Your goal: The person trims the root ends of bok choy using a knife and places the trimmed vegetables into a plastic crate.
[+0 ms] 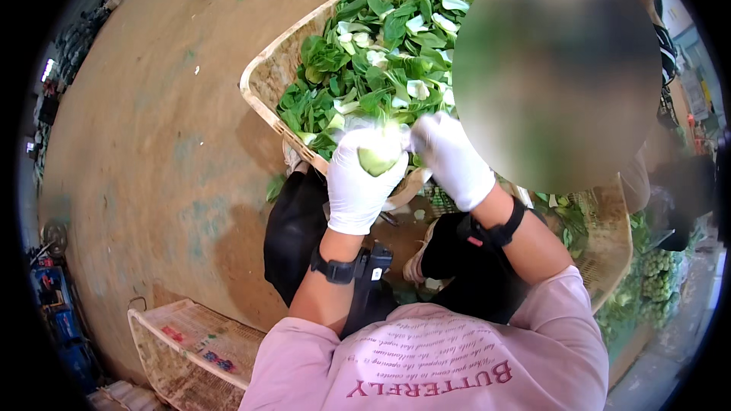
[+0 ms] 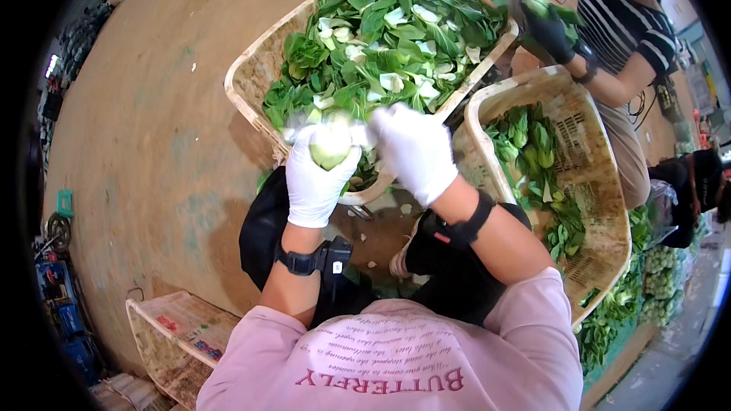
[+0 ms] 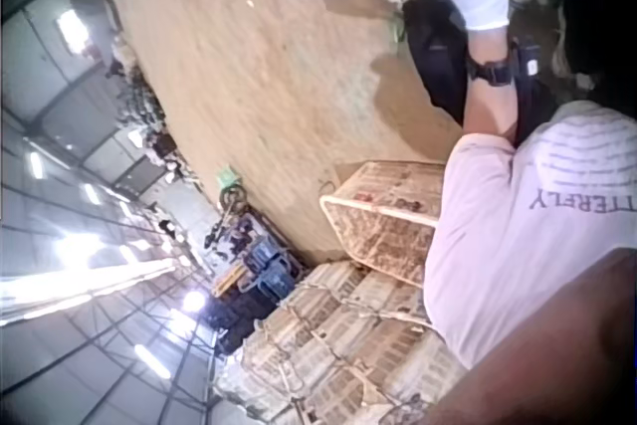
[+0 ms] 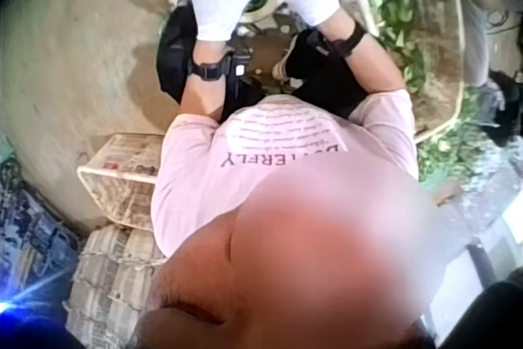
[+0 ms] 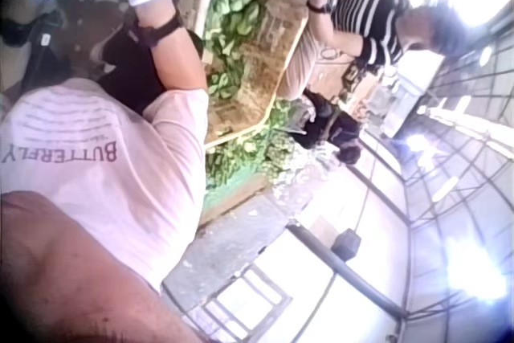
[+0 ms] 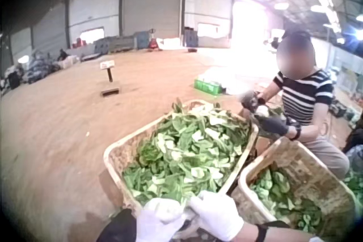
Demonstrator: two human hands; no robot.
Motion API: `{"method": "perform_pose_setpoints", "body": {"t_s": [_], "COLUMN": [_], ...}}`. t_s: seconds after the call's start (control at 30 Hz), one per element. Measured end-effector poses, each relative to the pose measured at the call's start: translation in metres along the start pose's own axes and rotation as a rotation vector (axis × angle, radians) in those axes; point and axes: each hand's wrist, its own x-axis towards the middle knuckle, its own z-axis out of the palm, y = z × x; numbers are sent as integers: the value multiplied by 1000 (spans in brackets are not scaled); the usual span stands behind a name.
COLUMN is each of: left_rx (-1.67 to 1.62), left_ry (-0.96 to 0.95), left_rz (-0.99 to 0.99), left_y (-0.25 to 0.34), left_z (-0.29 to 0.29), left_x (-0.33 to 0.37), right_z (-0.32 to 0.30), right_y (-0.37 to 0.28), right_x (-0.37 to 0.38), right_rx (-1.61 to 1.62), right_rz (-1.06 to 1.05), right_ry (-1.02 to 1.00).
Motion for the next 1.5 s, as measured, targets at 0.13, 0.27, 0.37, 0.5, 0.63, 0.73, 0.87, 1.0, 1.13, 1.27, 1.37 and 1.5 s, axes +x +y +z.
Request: {"method": "perform_pose_setpoints", "body": {"t_s": [0.13,0.27,0.37,0.5,0.63,0.73,0.87,1.0,1.13,1.27,1.37,1.5], "left_rx": [134,410,447,494,121,97,84,134,130,124,197,195], "left_ry": [85,31,-1,-108,-110,-173,-241,-282,-263,-283,-302,-313], "left_rz": [232,292,431,287,75,27,-60,-79,-104,-127,-159,-191], "left_y": [14,6,4,23,12,4,-6,-13,-25,-36,-41,-50], "left_z": [1,17,31,39,42,57,67,77,78,87,87,80], "left_x": [-3,-6,-14,-1,2,2,-1,1,4,5,5,6], "right_z": [-16,-54,-60,-86,-111,-160,-232,-285,-218,-68,32,93], "right_y": [58,16,-2,42,79,140,212,243,243,283,304,286], "right_x": [-1,-18,-28,-62,-131,-236,-398,-502,-410,-394,-399,-385], "right_rx": [-97,1160,776,1378,1200,1060,698,516,553,654,355,296], "right_rz": [462,426,154,579,558,904,1395,1448,1602,1392,1475,1531], "right_ry": [-334,-241,-277,20,489,802,1242,1600,1088,129,-306,-434]}}
